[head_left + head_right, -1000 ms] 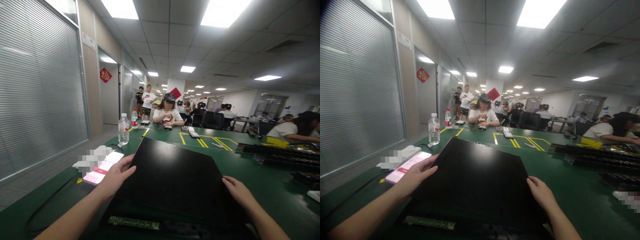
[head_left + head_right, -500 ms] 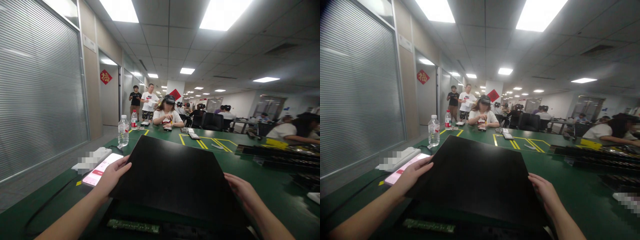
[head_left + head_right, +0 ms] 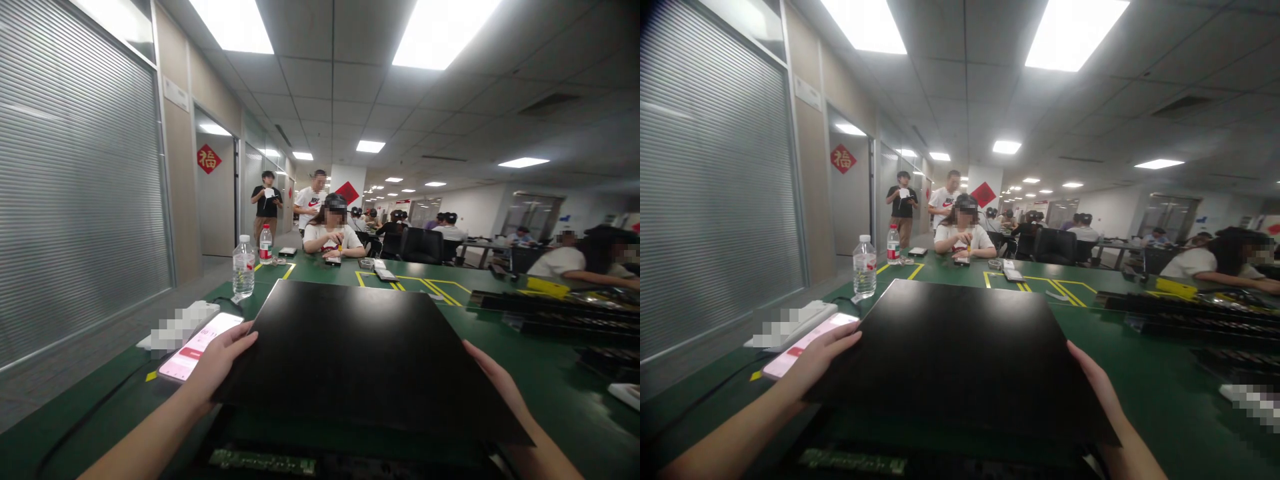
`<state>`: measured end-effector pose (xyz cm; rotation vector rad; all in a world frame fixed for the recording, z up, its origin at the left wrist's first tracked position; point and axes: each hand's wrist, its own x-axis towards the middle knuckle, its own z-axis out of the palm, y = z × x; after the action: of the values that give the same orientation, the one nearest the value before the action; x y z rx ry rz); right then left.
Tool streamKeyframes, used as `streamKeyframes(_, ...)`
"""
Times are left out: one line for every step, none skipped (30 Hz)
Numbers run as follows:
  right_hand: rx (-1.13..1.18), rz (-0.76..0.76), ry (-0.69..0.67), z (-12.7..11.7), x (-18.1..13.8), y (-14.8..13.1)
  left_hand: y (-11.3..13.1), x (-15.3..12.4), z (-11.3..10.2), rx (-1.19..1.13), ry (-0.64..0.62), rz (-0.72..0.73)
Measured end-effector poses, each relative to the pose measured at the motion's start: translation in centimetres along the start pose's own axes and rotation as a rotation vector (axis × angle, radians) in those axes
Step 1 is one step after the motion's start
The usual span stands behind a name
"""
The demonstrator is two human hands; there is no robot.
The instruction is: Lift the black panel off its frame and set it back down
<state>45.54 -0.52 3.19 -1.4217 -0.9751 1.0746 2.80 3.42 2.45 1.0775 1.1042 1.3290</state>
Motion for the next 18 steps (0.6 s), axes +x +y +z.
streamKeyframes(-0.008,0.032,-0.042,-0.1,0.0,0.1,0.1,-0.1,0.1,0.008,0.001,0.005)
streamKeyframes(-0.012,0.054,-0.071,-0.3,0.0,0.1,0.3,-0.2,0.2,0.015,0.002,0.011)
streamKeyframes(-0.014,0.072,-0.086,-0.4,0.0,0.2,0.4,-0.3,0.3,0.02,0.005,0.018)
streamKeyframes(-0.01,0.089,-0.093,-0.5,0.0,0.2,0.5,-0.3,0.3,0.023,0.007,0.023)
streamKeyframes(0.003,0.108,-0.099,-0.6,0.0,0.1,0.6,-0.4,0.3,0.026,0.011,0.023)
streamKeyframes(0.025,0.131,-0.105,-0.6,0.0,0.1,0.7,-0.4,0.4,0.027,0.017,0.013)
streamKeyframes(0.051,0.155,-0.11,-0.7,0.0,0.0,0.7,-0.3,0.4,0.026,0.027,-0.003)
streamKeyframes(0.076,0.18,-0.113,-0.7,-0.1,-0.2,0.6,-0.2,0.3,0.023,0.041,-0.027)
streamKeyframes(0.097,0.208,-0.111,-0.7,-0.1,-0.3,0.5,-0.1,0.3,0.02,0.057,-0.049)
streamKeyframes(0.123,0.231,-0.105,-0.7,-0.2,-0.4,0.4,0.1,0.3,0.016,0.075,-0.066)
streamKeyframes(0.159,0.25,-0.093,-0.8,-0.3,-0.6,0.2,0.3,0.2,0.014,0.09,-0.079)
streamKeyframes(0.212,0.265,-0.08,-0.8,-0.4,-0.7,0.0,0.5,0.2,0.015,0.096,-0.087)
streamKeyframes(0.279,0.277,-0.064,-0.8,-0.6,-0.8,-0.2,0.6,0.2,0.023,0.094,-0.089)
streamKeyframes(0.353,0.283,-0.046,-0.9,-0.7,-0.9,-0.3,0.7,0.2,0.038,0.082,-0.084)
streamKeyframes(0.424,0.283,-0.022,-0.9,-0.9,-1.1,-0.5,0.8,0.2,0.065,0.068,-0.073)
streamKeyframes(0.484,0.28,0.007,-1.0,-1.0,-1.2,-0.5,0.8,0.3,0.102,0.057,-0.056)
streamKeyframes(0.527,0.279,0.039,-1.2,-1.1,-1.3,-0.5,0.7,0.3,0.147,0.048,-0.033)
streamKeyframes(0.56,0.273,0.073,-1.4,-1.1,-1.4,-0.5,0.6,0.4,0.195,0.035,-0.007)
